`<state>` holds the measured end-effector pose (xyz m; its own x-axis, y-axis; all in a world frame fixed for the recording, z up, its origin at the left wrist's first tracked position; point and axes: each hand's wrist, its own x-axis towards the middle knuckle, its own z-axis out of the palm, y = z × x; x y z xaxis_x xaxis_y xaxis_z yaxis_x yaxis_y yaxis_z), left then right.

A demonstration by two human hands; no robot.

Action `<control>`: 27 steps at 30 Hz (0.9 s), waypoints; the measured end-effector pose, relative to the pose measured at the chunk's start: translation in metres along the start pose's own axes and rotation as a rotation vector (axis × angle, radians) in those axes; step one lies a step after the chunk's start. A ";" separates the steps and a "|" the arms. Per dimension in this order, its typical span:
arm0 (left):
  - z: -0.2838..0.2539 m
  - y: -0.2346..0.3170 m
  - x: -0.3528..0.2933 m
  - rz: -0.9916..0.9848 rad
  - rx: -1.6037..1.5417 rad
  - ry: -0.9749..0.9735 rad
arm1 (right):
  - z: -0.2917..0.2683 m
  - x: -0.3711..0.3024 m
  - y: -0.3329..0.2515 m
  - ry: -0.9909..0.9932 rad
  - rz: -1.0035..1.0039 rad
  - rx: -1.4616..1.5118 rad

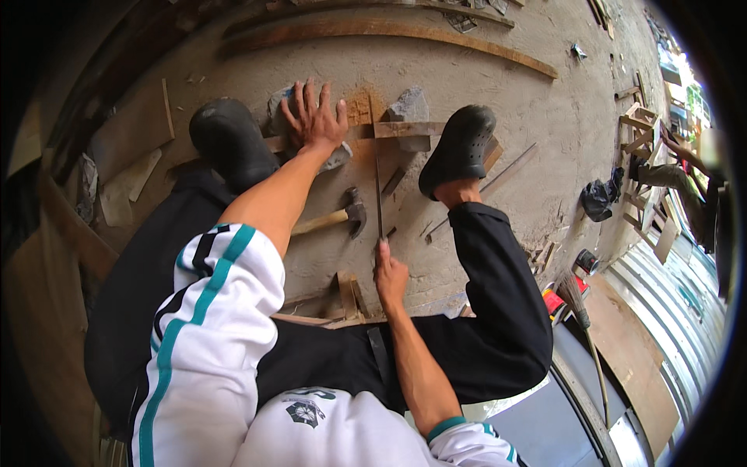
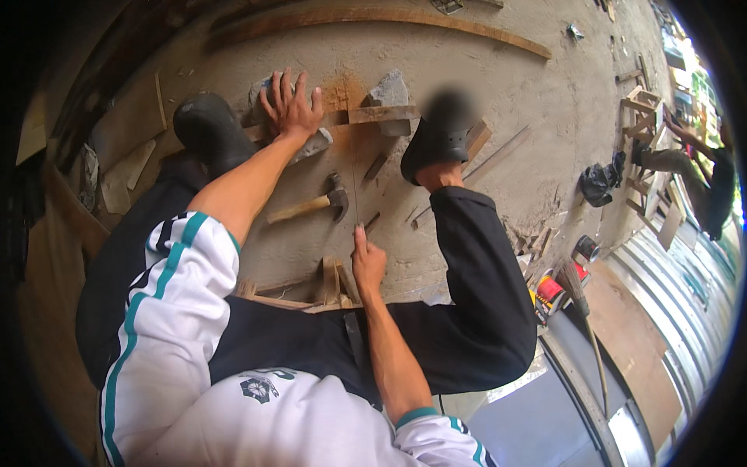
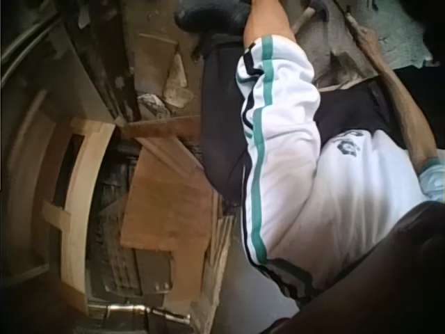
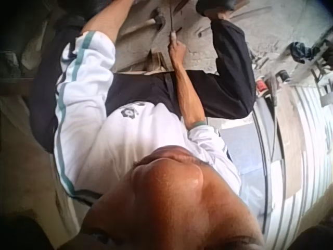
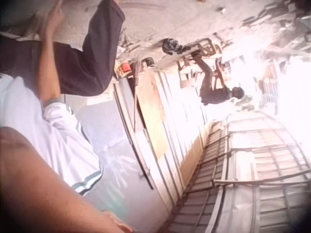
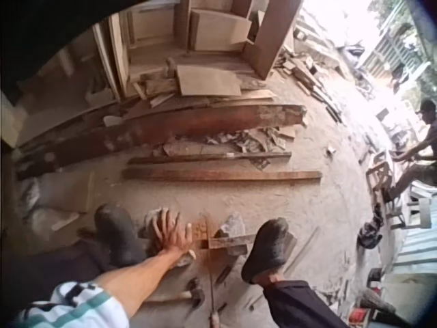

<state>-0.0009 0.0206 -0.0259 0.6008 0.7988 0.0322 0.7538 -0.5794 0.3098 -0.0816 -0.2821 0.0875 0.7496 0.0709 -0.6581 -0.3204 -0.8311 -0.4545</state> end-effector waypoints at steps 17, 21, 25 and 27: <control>-0.001 -0.005 -0.008 -0.018 0.012 -0.014 | 0.012 0.032 -0.047 -0.018 0.059 -0.020; -0.002 0.000 -0.006 -0.008 0.003 -0.030 | 0.011 0.088 -0.142 -0.045 0.003 0.000; -0.003 -0.001 -0.004 0.001 0.002 -0.006 | 0.022 0.060 -0.049 0.036 -0.155 -0.041; -0.002 -0.004 -0.005 -0.009 0.005 0.002 | 0.016 0.015 -0.029 -0.009 0.076 0.087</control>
<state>-0.0078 0.0195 -0.0255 0.5936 0.8041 0.0316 0.7604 -0.5733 0.3050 -0.0700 -0.2482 0.0809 0.7162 0.0147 -0.6978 -0.4255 -0.7833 -0.4532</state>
